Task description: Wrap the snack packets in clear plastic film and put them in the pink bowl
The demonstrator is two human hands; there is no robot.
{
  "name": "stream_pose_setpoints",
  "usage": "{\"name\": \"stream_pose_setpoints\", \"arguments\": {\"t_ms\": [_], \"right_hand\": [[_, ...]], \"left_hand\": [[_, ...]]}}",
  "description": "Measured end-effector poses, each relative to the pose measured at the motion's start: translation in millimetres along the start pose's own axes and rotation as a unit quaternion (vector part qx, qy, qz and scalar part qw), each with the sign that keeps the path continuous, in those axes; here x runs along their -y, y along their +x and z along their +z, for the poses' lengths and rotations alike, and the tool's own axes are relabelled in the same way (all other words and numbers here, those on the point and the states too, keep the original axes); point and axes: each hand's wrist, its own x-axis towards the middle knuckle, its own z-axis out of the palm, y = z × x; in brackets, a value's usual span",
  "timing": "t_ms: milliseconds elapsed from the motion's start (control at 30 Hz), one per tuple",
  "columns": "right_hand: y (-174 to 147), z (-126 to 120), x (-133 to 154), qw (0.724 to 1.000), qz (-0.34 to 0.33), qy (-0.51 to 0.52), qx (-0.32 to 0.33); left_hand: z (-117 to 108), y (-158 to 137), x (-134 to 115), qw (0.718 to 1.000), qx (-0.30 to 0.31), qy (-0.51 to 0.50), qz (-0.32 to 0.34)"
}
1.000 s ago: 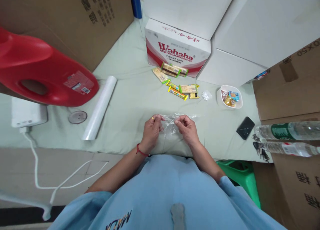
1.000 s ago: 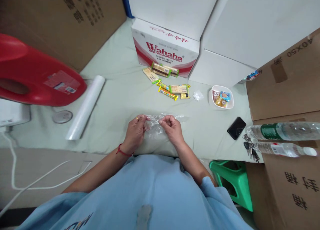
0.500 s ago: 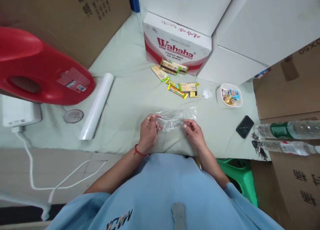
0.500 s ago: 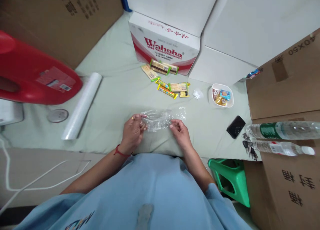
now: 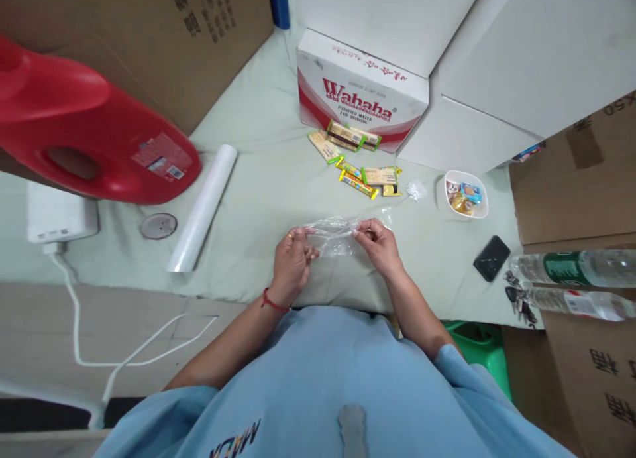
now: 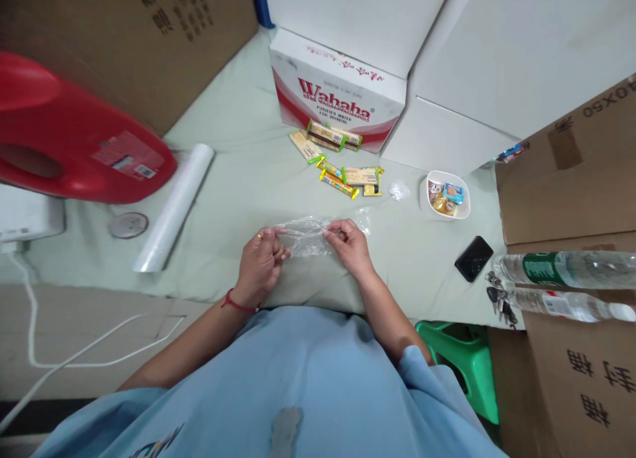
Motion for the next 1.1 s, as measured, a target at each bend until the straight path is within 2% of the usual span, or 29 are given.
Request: {"name": "stream_pose_setpoints", "arguments": {"t_ms": [133, 233, 300, 367, 433, 467, 500, 567, 667, 733, 800, 900, 1000, 1100], "right_hand": [[0, 3, 1, 0.997, 0.059, 0.028, 0.032], [-3, 5, -2, 0.996, 0.065, 0.051, 0.027], [-5, 4, -6, 0.996, 0.068, 0.059, 0.025], [-8, 2, -11, 0.995, 0.074, 0.056, 0.025], [-11, -3, -16, 0.997, 0.069, 0.038, 0.023], [-13, -5, -19, 0.998, 0.061, 0.024, 0.024], [-15, -7, -21, 0.998, 0.049, 0.010, 0.029], [-20, -9, -24, 0.999, 0.019, -0.019, 0.045], [-28, -8, -25, 0.996, -0.019, -0.045, 0.075], [-33, -6, -23, 0.995, -0.030, -0.041, 0.089], [-38, -5, -22, 0.995, -0.034, -0.026, 0.094], [-44, -9, -23, 0.997, -0.026, -0.010, 0.075], [-50, -21, -29, 0.999, 0.011, 0.018, 0.028], [-54, -33, -36, 0.996, 0.065, 0.057, -0.022]], "left_hand": [[-11, 7, -7, 0.999, -0.030, 0.003, 0.024], [-19, 10, -9, 0.998, -0.046, 0.013, 0.036], [-28, 11, -12, 0.998, -0.042, 0.040, 0.017], [-42, 14, -19, 0.993, -0.001, 0.109, -0.037], [-58, 18, -32, 0.970, 0.059, 0.216, -0.092], [-66, 20, -40, 0.953, 0.079, 0.277, -0.097], [-72, 22, -49, 0.934, 0.084, 0.338, -0.078], [-76, 27, -64, 0.892, 0.072, 0.446, 0.003], [-58, 33, -68, 0.842, 0.111, 0.520, 0.087], [-33, 35, -54, 0.836, 0.158, 0.518, 0.087], [-7, 36, -32, 0.844, 0.177, 0.503, 0.063], [22, 33, 1, 0.871, 0.197, 0.448, 0.047], [32, 30, 21, 0.889, 0.183, 0.416, 0.058], [33, 30, 29, 0.913, 0.145, 0.378, 0.051]]}}
